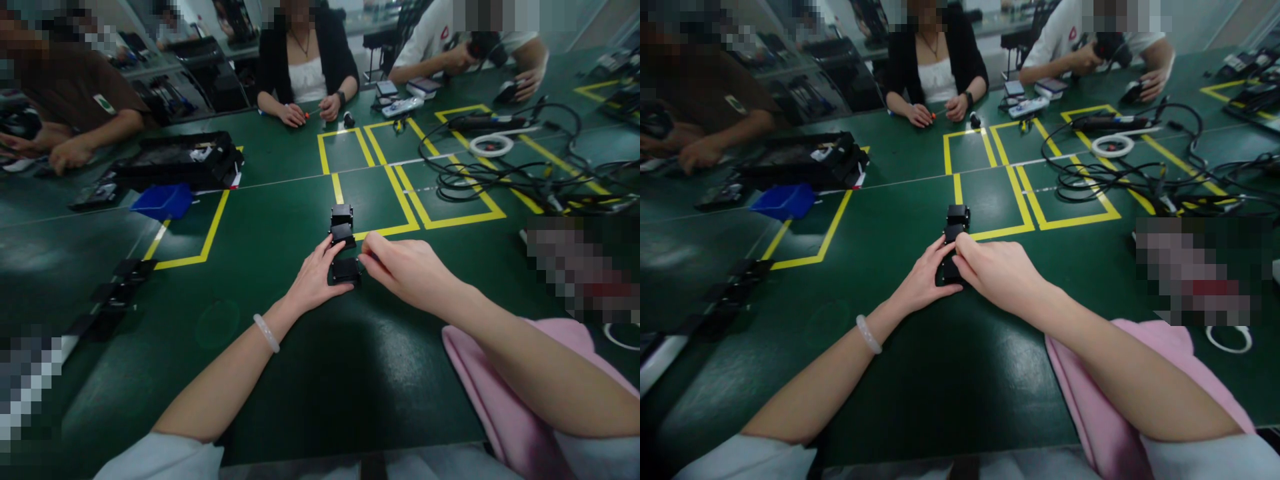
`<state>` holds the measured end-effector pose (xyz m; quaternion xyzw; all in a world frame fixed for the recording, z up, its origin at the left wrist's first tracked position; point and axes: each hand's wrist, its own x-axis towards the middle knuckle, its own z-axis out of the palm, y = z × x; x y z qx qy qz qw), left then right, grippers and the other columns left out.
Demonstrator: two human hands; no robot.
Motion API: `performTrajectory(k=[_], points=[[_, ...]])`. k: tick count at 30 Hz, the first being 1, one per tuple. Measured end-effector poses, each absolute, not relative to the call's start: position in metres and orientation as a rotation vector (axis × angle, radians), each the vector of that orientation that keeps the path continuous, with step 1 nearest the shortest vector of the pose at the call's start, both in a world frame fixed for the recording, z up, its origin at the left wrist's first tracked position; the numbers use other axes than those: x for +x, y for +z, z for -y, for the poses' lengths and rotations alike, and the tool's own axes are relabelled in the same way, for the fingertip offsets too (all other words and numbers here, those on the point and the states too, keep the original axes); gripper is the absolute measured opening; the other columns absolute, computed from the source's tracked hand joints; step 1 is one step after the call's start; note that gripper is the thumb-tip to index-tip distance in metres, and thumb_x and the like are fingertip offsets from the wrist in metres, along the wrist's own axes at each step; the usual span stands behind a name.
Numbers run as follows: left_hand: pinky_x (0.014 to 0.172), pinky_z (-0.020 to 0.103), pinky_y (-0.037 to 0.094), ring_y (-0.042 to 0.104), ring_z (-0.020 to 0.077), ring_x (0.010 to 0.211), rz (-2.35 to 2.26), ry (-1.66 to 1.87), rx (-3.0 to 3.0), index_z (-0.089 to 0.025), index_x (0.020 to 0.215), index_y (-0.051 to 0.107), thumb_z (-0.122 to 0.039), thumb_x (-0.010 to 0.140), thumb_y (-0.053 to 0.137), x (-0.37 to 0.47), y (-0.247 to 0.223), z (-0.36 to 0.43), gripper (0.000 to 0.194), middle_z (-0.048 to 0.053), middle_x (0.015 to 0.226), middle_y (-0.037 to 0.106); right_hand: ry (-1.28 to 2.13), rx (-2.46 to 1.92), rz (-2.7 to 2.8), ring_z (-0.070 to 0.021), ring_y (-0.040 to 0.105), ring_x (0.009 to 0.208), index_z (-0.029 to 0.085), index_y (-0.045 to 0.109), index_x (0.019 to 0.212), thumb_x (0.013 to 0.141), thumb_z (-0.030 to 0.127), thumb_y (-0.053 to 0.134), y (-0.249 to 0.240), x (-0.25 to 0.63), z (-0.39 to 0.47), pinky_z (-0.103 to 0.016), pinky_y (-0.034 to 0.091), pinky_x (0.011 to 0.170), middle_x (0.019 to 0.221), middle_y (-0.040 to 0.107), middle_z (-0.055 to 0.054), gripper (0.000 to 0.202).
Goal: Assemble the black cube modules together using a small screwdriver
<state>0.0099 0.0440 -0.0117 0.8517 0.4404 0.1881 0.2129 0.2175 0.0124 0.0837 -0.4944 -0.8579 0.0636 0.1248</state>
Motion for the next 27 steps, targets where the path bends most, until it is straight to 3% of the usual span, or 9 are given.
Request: performTrajectory(k=[9,13,19,23,27], points=[[0.111,0.051,0.028,0.023,0.0307,0.141,-1.195,0.544,2.389,-0.024,0.141,0.032,-0.048,0.074,0.069,0.008,-0.014,-0.047,0.08,0.014,0.152,0.023,0.147,-1.48,2.473,-0.0143,0.058,0.06,0.017,0.048,0.102,0.094,0.029,0.034,0.081,0.217,-0.013,-0.025,0.027,0.053,0.077,0.066,-0.002,0.02],[0.114,0.054,0.019,0.025,0.0306,0.14,-1.277,0.577,2.475,-0.025,0.135,0.04,-0.049,0.074,0.069,0.01,-0.008,-0.043,0.071,0.011,0.151,0.026,0.145,-1.492,2.496,-0.0154,0.06,0.062,0.018,0.049,0.097,0.095,0.032,0.034,0.084,0.217,-0.013,-0.026,0.026,0.052,0.078,0.066,-0.002,0.021],[0.116,0.051,0.014,0.048,0.0221,0.119,-1.277,0.592,2.552,-0.027,0.119,0.054,-0.041,0.082,0.062,0.011,-0.002,-0.038,0.041,0.004,0.121,0.054,0.099,-1.528,2.45,-0.0147,0.059,0.059,0.018,0.049,0.103,0.095,0.034,0.033,0.078,0.217,-0.015,-0.025,0.025,0.051,0.077,0.067,-0.002,0.023],[0.115,0.051,0.015,0.052,0.0204,0.112,-1.266,0.568,2.529,-0.028,0.12,0.054,-0.039,0.083,0.061,0.011,-0.002,-0.038,0.039,0.003,0.109,0.057,0.055,-1.513,2.404,-0.014,0.059,0.06,0.018,0.049,0.106,0.094,0.029,0.034,0.075,0.218,-0.015,-0.024,0.026,0.052,0.08,0.067,-0.002,0.022],[0.115,0.05,0.017,0.052,0.0201,0.112,-1.257,0.576,2.503,-0.027,0.12,0.053,-0.037,0.084,0.061,0.011,-0.003,-0.038,0.038,0.002,0.108,0.057,0.058,-1.508,2.464,-0.0146,0.061,0.066,0.019,0.054,0.091,0.095,0.034,0.033,0.08,0.218,-0.014,-0.025,0.026,0.054,0.076,0.068,-0.003,0.026]])
